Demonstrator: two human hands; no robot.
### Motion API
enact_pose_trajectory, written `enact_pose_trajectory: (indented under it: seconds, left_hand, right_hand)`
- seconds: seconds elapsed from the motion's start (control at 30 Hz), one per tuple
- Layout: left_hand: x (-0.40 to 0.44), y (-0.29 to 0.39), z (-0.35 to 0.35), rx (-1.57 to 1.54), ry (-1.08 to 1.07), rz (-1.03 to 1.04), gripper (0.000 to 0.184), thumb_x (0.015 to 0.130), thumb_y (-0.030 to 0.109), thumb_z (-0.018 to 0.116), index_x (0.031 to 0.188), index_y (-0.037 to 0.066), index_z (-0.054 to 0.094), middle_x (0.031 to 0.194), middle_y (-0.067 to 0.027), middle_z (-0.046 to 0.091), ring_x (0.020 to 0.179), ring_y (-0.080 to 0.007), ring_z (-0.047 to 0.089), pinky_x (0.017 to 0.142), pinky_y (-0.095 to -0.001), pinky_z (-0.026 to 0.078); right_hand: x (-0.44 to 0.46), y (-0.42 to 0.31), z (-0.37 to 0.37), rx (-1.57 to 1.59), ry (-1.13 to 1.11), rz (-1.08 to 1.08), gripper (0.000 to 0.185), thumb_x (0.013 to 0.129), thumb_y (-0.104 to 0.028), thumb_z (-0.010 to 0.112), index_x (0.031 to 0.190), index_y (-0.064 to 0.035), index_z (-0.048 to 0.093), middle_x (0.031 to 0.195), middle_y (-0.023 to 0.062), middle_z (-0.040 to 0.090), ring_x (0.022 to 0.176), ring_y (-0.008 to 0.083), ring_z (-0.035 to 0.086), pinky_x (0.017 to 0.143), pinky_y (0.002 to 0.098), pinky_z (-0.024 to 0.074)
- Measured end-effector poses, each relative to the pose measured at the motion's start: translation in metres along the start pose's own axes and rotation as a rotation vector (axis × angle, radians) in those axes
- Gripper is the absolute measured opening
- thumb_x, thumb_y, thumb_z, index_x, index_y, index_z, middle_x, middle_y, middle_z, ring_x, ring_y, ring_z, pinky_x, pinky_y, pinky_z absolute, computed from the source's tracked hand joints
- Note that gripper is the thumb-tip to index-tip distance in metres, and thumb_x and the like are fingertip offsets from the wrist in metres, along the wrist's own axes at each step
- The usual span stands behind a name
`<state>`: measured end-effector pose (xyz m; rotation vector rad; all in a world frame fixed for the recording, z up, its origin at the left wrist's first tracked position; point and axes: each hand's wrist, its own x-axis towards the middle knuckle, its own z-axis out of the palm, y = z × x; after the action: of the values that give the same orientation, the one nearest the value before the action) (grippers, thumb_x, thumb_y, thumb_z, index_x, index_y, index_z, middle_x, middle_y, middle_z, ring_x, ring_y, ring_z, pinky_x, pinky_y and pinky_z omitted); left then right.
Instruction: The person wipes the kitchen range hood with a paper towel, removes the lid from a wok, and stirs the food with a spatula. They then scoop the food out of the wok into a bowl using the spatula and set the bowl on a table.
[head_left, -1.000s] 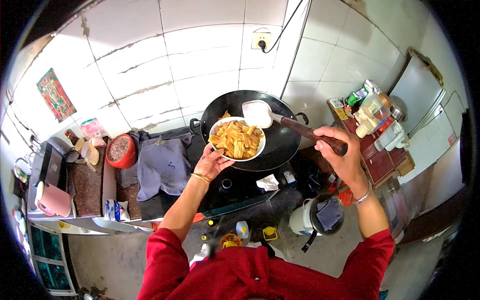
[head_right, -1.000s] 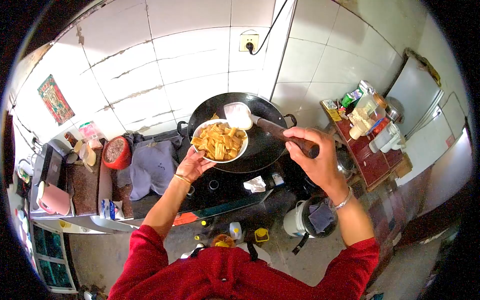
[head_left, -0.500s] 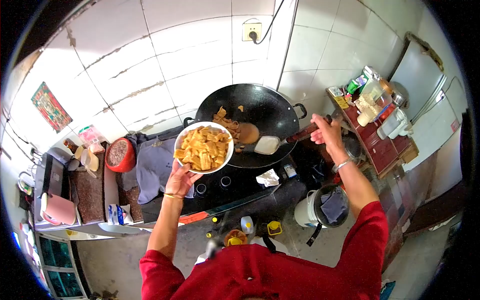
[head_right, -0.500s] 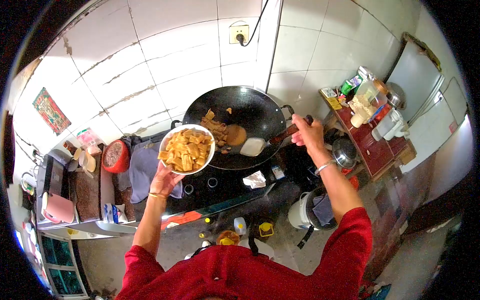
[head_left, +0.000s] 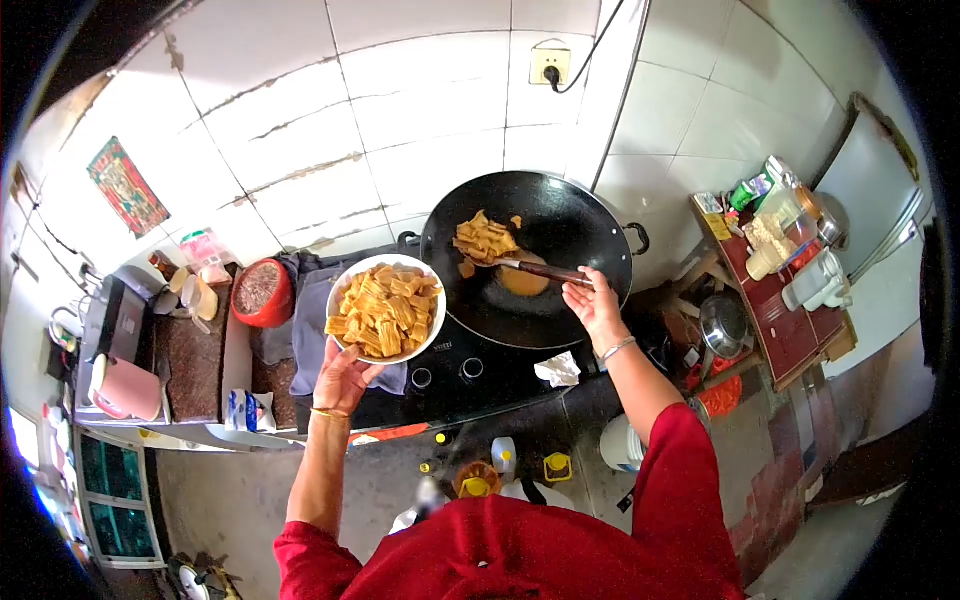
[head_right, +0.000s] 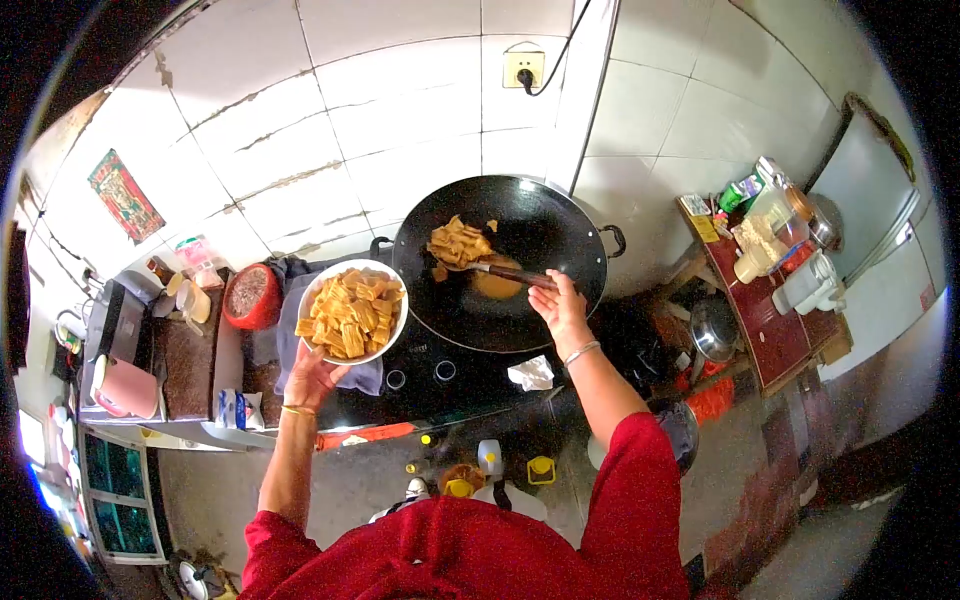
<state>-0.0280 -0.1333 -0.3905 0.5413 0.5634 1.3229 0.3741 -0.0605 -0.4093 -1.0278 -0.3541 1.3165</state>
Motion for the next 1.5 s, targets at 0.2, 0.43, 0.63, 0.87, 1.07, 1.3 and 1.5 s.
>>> enact_pose_trajectory:
  seconds: [0.2, 0.43, 0.63, 0.87, 1.07, 1.3, 1.5]
  left_hand:
    - [0.001, -0.004, 0.008, -0.028, -0.018, -0.015, 0.054, 0.08, 0.002, 0.05, 0.129, 0.014, 0.028, 0.121, -0.0127, 0.045, 0.1, -0.0306, 0.054, 0.073, -0.0417, 0.053]
    - [0.025, -0.021, 0.021, -0.02, -0.075, -0.109, 0.056, 0.079, 0.002, 0.052, 0.128, 0.015, 0.029, 0.118, -0.0114, 0.047, 0.098, -0.0306, 0.055, 0.073, -0.0423, 0.053]
    - [0.048, -0.054, 0.044, -0.116, -0.141, -0.195, 0.053, 0.079, -0.002, 0.051, 0.124, 0.019, 0.032, 0.115, -0.0106, 0.049, 0.097, -0.0315, 0.055, 0.076, -0.0469, 0.05]
    - [0.061, -0.089, 0.076, -0.168, -0.211, -0.291, 0.05, 0.079, -0.003, 0.052, 0.12, 0.019, 0.036, 0.114, -0.0101, 0.051, 0.097, -0.03, 0.056, 0.079, -0.0495, 0.048]
    - [0.06, -0.098, 0.09, -0.149, -0.29, -0.32, 0.049, 0.078, -0.004, 0.052, 0.119, 0.019, 0.038, 0.113, -0.0093, 0.052, 0.096, -0.0285, 0.056, 0.079, -0.0498, 0.048]
    - [0.063, -0.095, 0.088, -0.145, -0.267, -0.343, 0.051, 0.078, -0.005, 0.052, 0.119, 0.023, 0.04, 0.109, -0.0078, 0.054, 0.096, -0.0267, 0.057, 0.079, -0.0489, 0.049]
    - [0.06, -0.091, 0.084, -0.165, -0.292, -0.33, 0.052, 0.078, -0.004, 0.053, 0.12, 0.023, 0.041, 0.112, -0.0081, 0.054, 0.096, -0.0267, 0.057, 0.078, -0.0481, 0.049]
  right_hand:
    - [0.003, -0.011, 0.003, -0.077, 0.025, -0.083, 0.036, 0.073, -0.031, 0.065, 0.099, -0.0079, 0.055, 0.081, 0.0119, 0.06, 0.071, 0.0187, 0.06, 0.066, 0.0312, 0.0502]
    - [-0.047, -0.078, 0.003, -0.155, 0.029, -0.23, 0.028, 0.073, -0.029, 0.066, 0.09, -0.0073, 0.058, 0.072, 0.008, 0.061, 0.062, 0.015, 0.06, 0.057, 0.0275, 0.0507]
    - [-0.114, -0.14, 0.014, -0.29, -0.008, -0.333, 0.031, 0.076, -0.033, 0.061, 0.094, -0.007, 0.058, 0.076, 0.0092, 0.061, 0.065, 0.0151, 0.06, 0.06, 0.026, 0.0499]
    - [-0.18, -0.153, 0.029, -0.438, -0.056, -0.427, 0.027, 0.081, -0.025, 0.055, 0.097, -0.0031, 0.057, 0.077, 0.0113, 0.061, 0.063, 0.0164, 0.061, 0.057, 0.0263, 0.0506]
    - [-0.202, -0.139, 0.023, -0.638, -0.126, -0.64, 0.023, 0.081, -0.013, 0.053, 0.098, 0.0026, 0.056, 0.078, 0.0124, 0.062, 0.064, 0.0157, 0.061, 0.06, 0.0259, 0.0516]
    - [-0.226, -0.136, 0.013, -0.845, -0.275, -0.819, 0.019, 0.076, 0.0, 0.055, 0.095, 0.0022, 0.058, 0.084, 0.0094, 0.06, 0.073, 0.0136, 0.061, 0.067, 0.0239, 0.0501]
    - [-0.235, -0.138, 0.017, -1.22, -0.41, -1.167, 0.029, 0.066, 0.006, 0.061, 0.094, -0.0027, 0.058, 0.087, 0.0104, 0.058, 0.077, 0.0199, 0.058, 0.066, 0.0274, 0.0466]
